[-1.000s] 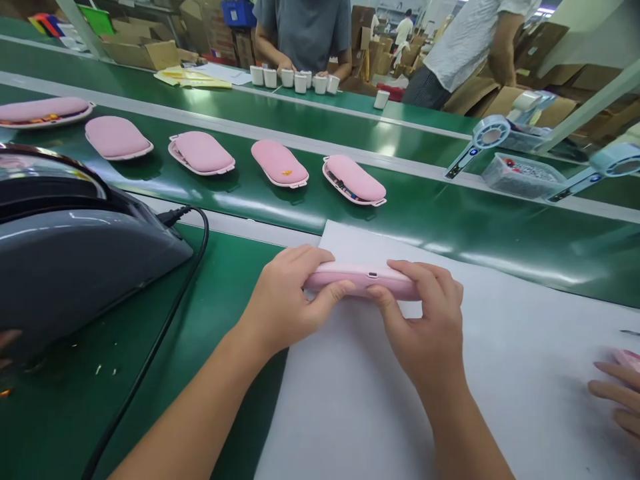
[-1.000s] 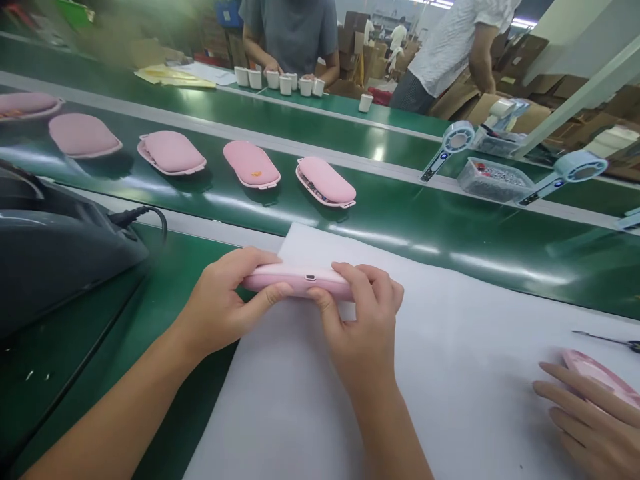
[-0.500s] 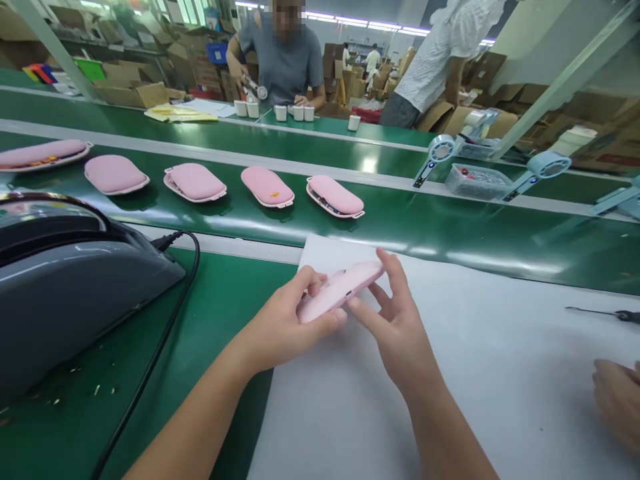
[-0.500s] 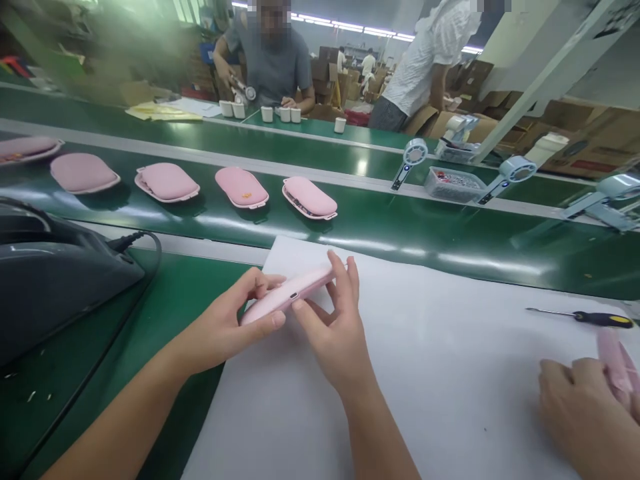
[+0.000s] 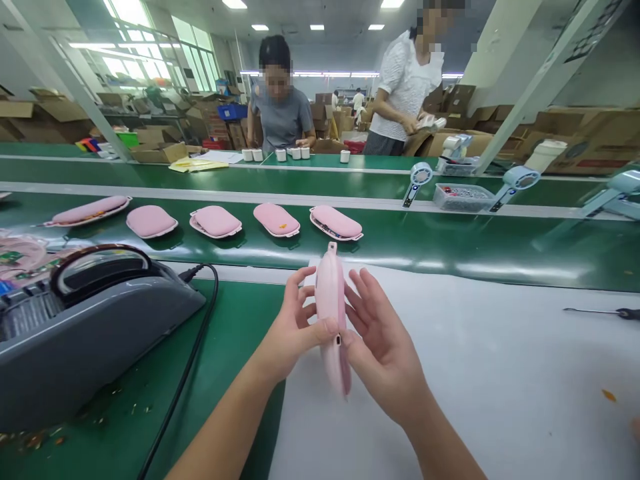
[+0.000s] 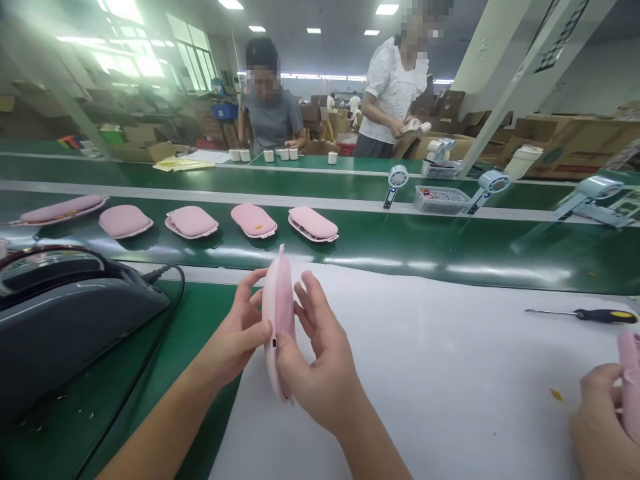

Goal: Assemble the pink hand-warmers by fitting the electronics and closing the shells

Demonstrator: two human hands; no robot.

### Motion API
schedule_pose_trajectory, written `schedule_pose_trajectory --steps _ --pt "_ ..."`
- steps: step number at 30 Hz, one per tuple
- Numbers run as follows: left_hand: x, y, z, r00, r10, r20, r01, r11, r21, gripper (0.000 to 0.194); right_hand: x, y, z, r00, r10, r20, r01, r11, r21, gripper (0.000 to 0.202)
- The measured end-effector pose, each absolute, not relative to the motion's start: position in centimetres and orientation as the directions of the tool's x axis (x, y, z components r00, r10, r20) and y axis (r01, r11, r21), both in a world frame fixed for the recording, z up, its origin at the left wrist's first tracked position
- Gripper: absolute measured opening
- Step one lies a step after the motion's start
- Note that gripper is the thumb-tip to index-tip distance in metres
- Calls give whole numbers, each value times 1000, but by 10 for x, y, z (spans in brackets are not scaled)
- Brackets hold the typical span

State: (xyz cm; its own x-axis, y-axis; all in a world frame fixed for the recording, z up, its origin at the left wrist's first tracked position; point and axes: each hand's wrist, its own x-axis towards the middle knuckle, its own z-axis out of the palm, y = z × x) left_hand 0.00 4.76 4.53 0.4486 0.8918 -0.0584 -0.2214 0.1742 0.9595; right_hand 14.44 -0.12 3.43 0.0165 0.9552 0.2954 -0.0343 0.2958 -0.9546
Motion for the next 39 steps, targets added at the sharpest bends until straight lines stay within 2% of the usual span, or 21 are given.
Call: schedule_pose_trajectory --steps 4,8,12,19,26,32,34,37,39 --pt "0 49 43 448 890 -86 -233 209 950 102 154 -5 47 -113 972 205 30 209 -977 60" --pt "-5 51 42 496 866 -62 -217 193 957 110 159 -7 55 -212 963 166 117 194 -974 60" --pt "-10 52 43 544 839 -25 -187 150 971 103 157 -6 52 -245 958 151 180 198 -964 62" --pt "-16 55 46 568 823 -2 -113 80 990 94 151 -6 49 -179 971 160 253 202 -946 62" --pt "-17 56 48 578 815 -30 -88 98 991 96 137 -14 56 -190 979 73 518 163 -840 65" --pt "-19 55 50 564 825 -28 -49 67 997 92 147 -11 50 -197 976 89 394 162 -905 57" --pt "-18 54 50 601 799 -35 -17 56 998 90 155 -8 48 -149 980 135 376 182 -908 61" --pt "-16 53 52 736 670 -92 86 42 995 76 164 -6 47 -80 961 266 498 270 -824 71" --pt "-16 54 55 784 609 -122 164 -13 986 61 167 -4 48 -128 931 342 585 349 -732 54"
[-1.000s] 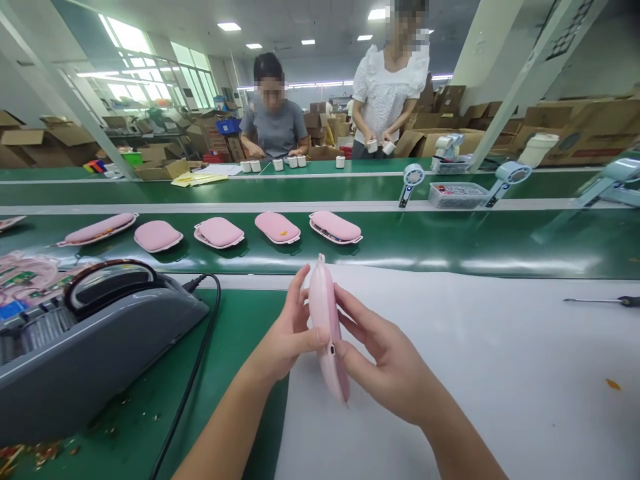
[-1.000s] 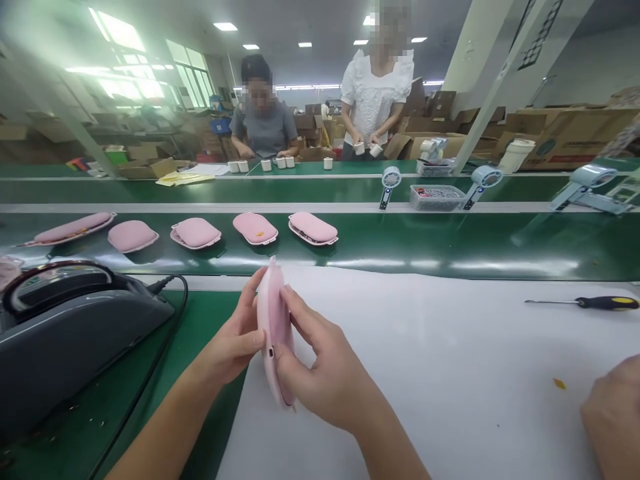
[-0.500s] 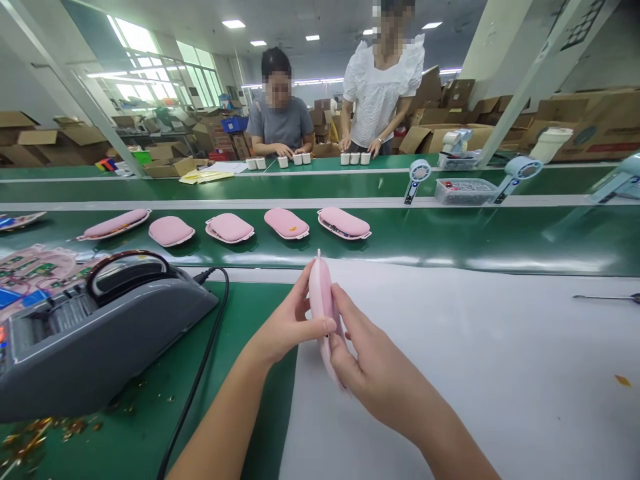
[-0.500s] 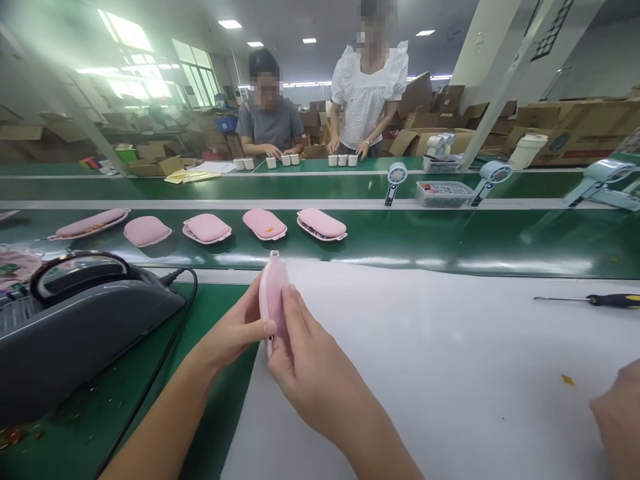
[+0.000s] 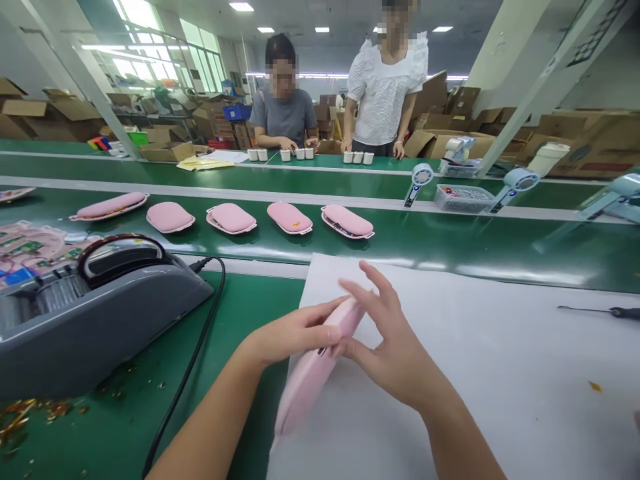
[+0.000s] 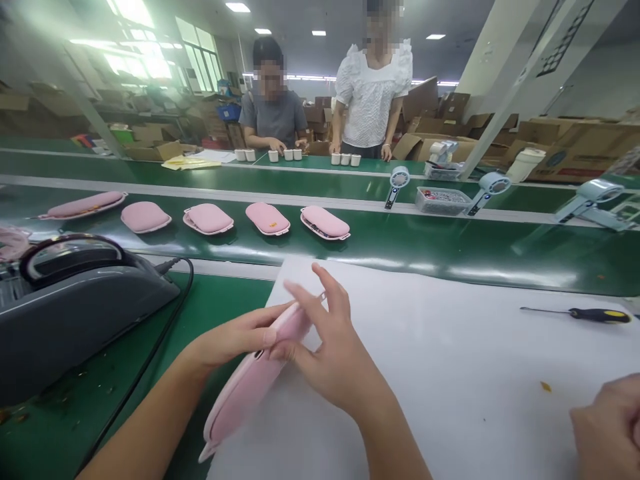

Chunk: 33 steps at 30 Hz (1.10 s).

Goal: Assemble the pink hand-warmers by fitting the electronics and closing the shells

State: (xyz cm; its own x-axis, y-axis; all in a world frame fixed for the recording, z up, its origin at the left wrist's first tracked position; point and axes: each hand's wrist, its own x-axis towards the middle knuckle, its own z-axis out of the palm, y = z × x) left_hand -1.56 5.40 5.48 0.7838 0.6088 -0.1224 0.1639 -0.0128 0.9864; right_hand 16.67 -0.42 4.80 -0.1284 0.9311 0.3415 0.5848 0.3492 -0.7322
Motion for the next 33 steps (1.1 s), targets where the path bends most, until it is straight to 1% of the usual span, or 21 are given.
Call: schedule_pose_trajectory --steps 2,3,4,6,8,9,11,12,14,16,19,21,23,27,30,33 --pt "-18 54 60 744 655 -135 252 -87 964 52 167 -1 50 -151 901 408 629 406 -663 27" --pt "-21 51 63 696 704 -140 310 -119 943 50 167 0 51 -138 893 429 646 409 -644 17" --pt "-25 48 66 645 751 -139 372 -151 916 48 167 0 52 -117 896 429 666 391 -635 10" --pt "-32 34 71 542 834 -104 496 -217 841 43 165 -6 53 -70 921 384 710 317 -629 13" --pt "-38 14 69 456 890 -4 586 -296 755 37 162 -19 50 -44 938 345 746 260 -613 15" --pt "-40 3 65 419 906 61 614 -332 716 34 161 -28 47 -24 936 351 760 245 -602 14" --pt "-40 -15 54 368 905 214 641 -414 647 30 156 -45 38 15 906 423 784 252 -567 7" --pt "-39 -22 47 358 887 291 647 -461 607 29 153 -52 32 25 881 472 798 267 -540 6" --pt "-35 -30 33 350 837 421 665 -539 517 26 148 -61 20 13 821 571 820 318 -477 14" --pt "-31 -32 24 343 791 506 689 -579 437 24 145 -64 10 -11 758 653 827 374 -420 19" --pt "-27 -33 22 319 723 612 693 -619 370 16 143 -68 6 -13 694 720 828 411 -380 22" --pt "-24 -39 25 305 681 666 667 -651 361 13 142 -76 9 -14 691 722 834 406 -373 25" --pt "-23 -48 28 289 670 684 637 -668 385 18 139 -89 12 -1 707 707 843 380 -379 29" --pt "-20 -66 26 246 717 652 629 -630 455 27 130 -108 13 92 716 692 863 289 -414 37" --pt "-18 -69 24 215 747 629 633 -598 493 29 125 -110 9 103 731 675 878 252 -407 43" --pt "-17 -65 23 199 768 609 620 -580 529 31 123 -108 9 116 744 657 898 205 -390 43"
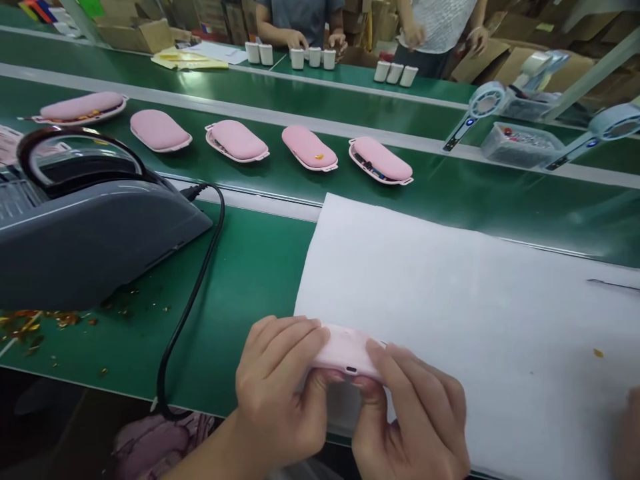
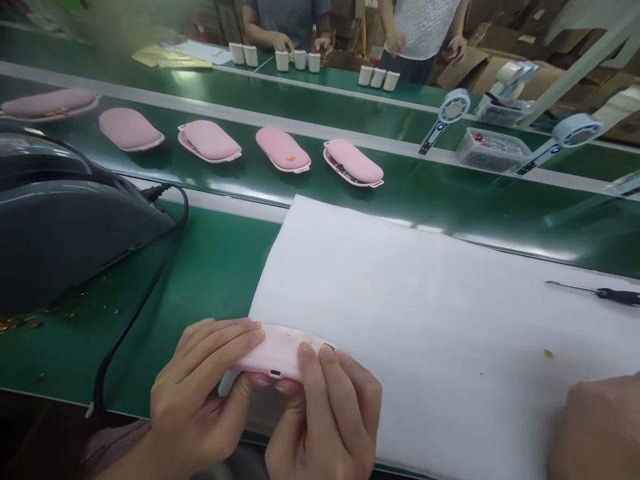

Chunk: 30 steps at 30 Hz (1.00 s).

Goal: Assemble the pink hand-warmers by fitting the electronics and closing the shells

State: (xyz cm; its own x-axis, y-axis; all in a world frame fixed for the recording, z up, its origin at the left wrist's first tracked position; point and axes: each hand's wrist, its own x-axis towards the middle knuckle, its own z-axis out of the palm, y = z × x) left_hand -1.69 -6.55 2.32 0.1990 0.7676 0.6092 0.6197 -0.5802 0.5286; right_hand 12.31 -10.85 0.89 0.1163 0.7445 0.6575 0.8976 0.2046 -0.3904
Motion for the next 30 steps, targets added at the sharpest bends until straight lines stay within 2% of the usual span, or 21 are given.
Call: schedule_pose_trajectory --steps 9,15,23,30 --pt "-15 -57 27 181 750 636 619 -590 519 14 120 -92 22 94 658 747 916 237 -324 10" --pt "-13 -56 28 197 785 587 647 -554 524 18 121 -86 17 112 666 737 906 235 -351 11" --pt "-4 -61 18 58 791 609 668 -484 565 15 113 -87 12 178 649 740 904 189 -383 12" --pt "2 -58 20 31 806 591 681 -450 577 18 107 -84 13 263 678 686 882 119 -456 16"
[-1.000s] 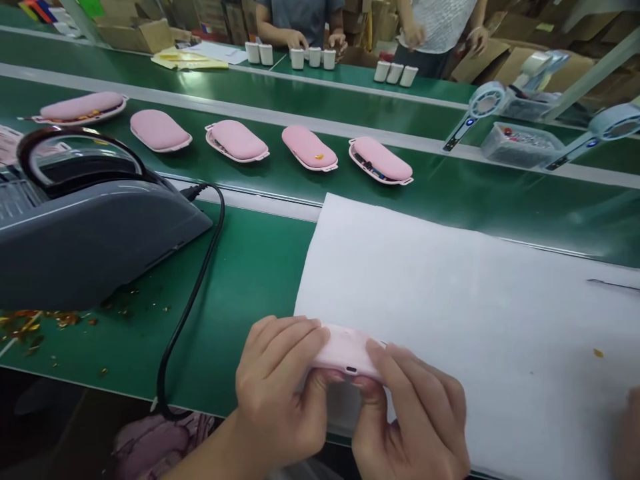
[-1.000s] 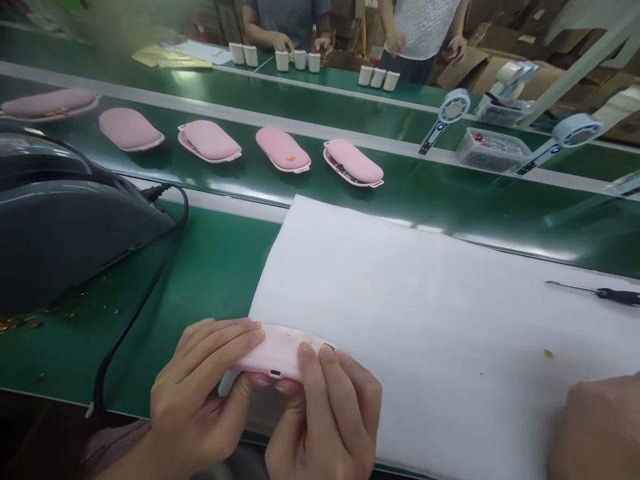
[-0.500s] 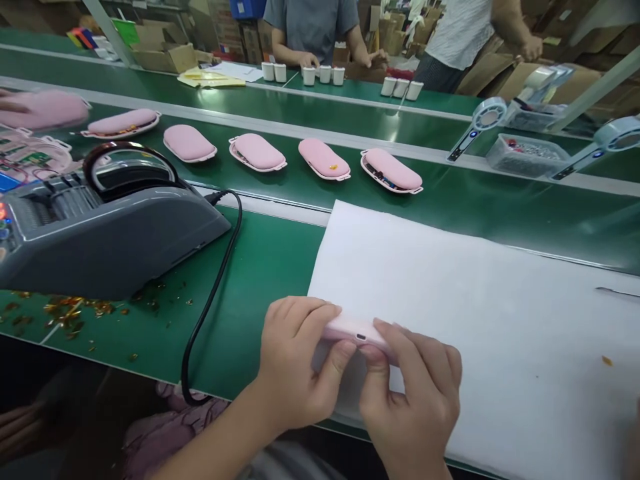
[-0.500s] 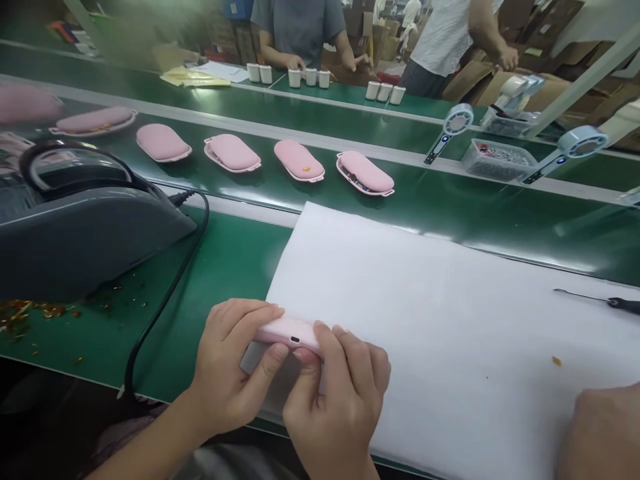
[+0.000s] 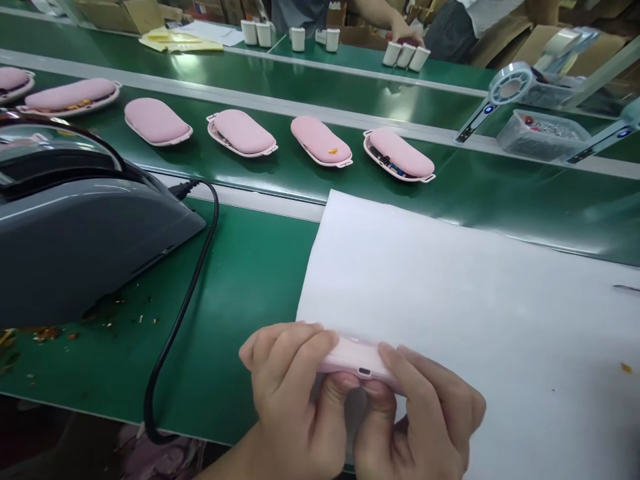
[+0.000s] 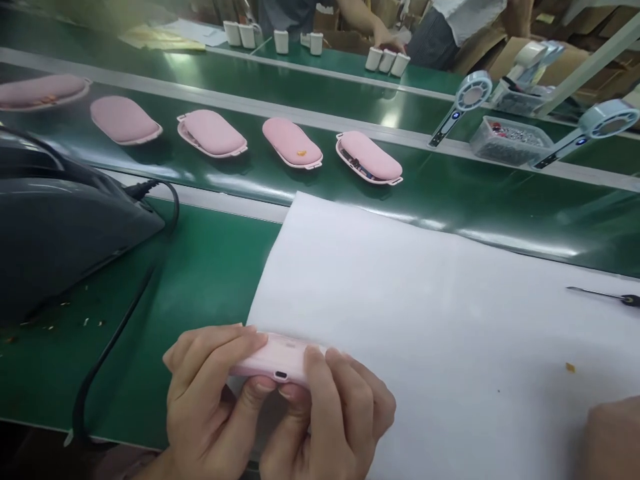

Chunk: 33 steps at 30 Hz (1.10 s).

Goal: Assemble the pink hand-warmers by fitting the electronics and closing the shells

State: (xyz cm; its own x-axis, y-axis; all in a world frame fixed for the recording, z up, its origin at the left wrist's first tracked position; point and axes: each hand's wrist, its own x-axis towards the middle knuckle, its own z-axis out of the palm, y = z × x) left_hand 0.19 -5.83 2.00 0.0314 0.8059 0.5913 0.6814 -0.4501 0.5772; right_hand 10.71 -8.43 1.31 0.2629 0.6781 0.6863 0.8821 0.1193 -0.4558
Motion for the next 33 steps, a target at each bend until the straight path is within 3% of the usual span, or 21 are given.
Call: schedule_pose_trajectory --steps 7,18,24,30,33 --pt "6 -47 25 5 836 548 748 -367 553 12 119 -73 20 135 794 592 911 136 -390 16" --pt "-3 -50 19 109 785 610 760 -462 458 17 120 -75 15 135 768 626 909 155 -387 21" --pt "-4 -53 21 114 781 614 757 -469 455 19 129 -81 11 44 776 630 907 233 -351 22" --pt "-4 -63 23 140 782 607 761 -477 440 20 125 -80 20 253 765 592 804 173 -568 26" --pt "-6 -72 25 174 804 568 782 -463 417 23 122 -69 26 354 705 615 781 139 -609 24"
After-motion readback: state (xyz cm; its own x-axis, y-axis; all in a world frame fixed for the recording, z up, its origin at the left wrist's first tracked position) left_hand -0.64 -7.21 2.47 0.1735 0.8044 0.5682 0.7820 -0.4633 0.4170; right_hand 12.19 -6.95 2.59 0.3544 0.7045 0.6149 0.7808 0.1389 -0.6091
